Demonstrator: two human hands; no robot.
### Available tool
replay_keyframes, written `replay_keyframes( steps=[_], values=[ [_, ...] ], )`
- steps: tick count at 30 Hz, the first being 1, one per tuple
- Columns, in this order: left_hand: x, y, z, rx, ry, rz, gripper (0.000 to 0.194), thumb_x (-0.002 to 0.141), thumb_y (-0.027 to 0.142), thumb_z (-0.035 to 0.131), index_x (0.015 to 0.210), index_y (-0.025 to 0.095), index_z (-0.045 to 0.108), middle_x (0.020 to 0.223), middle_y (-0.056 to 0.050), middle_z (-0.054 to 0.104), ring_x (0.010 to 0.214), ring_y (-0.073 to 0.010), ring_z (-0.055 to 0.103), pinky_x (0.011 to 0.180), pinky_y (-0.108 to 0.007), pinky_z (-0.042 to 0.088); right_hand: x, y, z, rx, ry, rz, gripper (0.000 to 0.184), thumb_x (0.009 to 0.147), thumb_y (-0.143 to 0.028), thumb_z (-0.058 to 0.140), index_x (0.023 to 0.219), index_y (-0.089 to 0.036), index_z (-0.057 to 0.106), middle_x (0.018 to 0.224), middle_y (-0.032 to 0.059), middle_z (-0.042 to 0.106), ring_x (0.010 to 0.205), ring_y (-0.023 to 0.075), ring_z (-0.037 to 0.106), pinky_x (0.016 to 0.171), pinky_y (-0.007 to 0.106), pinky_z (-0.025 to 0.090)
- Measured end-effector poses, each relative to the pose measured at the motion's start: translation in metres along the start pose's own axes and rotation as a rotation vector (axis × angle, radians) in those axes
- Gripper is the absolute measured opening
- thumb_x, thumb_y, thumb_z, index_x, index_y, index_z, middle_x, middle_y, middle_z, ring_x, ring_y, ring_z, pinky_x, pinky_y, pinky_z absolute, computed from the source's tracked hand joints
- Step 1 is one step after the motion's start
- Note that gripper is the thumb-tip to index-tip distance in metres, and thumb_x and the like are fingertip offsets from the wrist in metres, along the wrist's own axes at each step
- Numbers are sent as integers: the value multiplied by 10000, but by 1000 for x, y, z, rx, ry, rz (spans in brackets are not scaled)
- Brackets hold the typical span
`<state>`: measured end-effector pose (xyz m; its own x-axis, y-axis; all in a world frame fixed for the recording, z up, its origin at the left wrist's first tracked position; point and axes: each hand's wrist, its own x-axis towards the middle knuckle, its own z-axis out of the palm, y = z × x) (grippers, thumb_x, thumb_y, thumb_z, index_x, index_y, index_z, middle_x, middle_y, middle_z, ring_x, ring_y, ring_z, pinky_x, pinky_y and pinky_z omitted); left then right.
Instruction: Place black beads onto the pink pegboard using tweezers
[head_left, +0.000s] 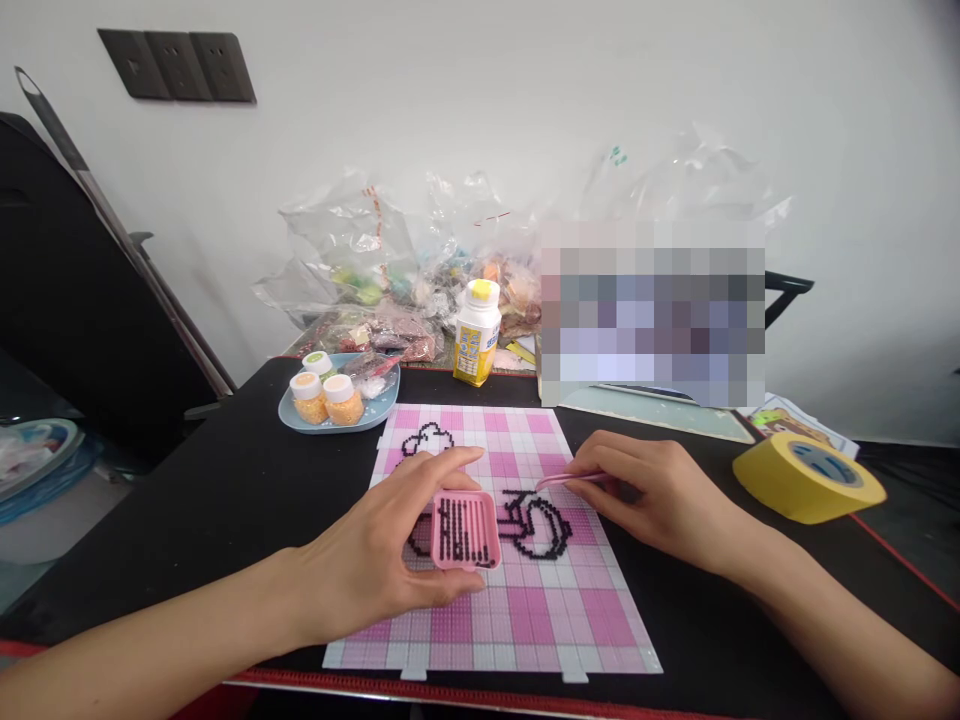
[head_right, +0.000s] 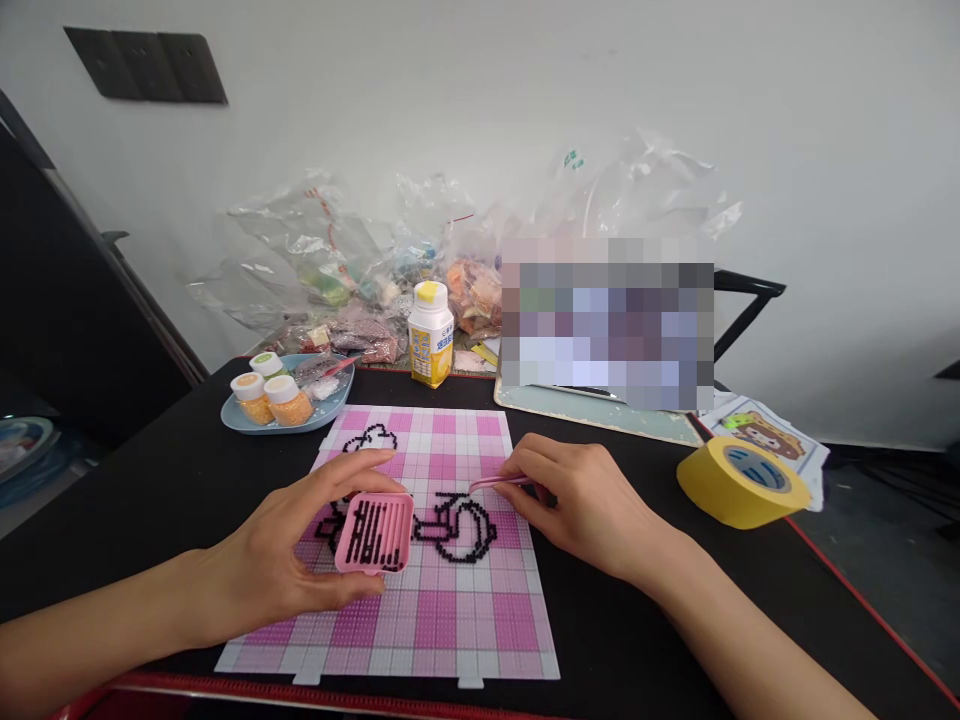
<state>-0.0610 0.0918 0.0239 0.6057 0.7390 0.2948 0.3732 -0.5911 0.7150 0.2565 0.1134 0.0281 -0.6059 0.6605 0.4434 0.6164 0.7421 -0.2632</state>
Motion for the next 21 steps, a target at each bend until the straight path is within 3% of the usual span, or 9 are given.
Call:
replay_keyframes(
  steps=[12, 21],
  values=[
    [-1, 1, 1, 5, 1, -3, 856, 834, 432, 826, 1509, 506, 303, 1276, 42, 661, 1106, -212, 640, 1019, -388, 452, -1, 0, 0, 18, -7, 31, 157, 1028, -259, 540, 1015, -207, 688, 905, 44, 689, 632, 125, 640, 560, 241, 487],
    [-1, 0, 0, -11, -67, 94, 873, 839, 429, 822, 1524, 480, 285, 1269, 14, 674, 1147, -243, 605, 1048, -426, 421, 3, -2, 1, 17, 199, 125, 188, 1029, -330, 558, 968, -219, 696, 823, 25, 695, 587, 117, 568, 522, 240, 458]
  ],
)
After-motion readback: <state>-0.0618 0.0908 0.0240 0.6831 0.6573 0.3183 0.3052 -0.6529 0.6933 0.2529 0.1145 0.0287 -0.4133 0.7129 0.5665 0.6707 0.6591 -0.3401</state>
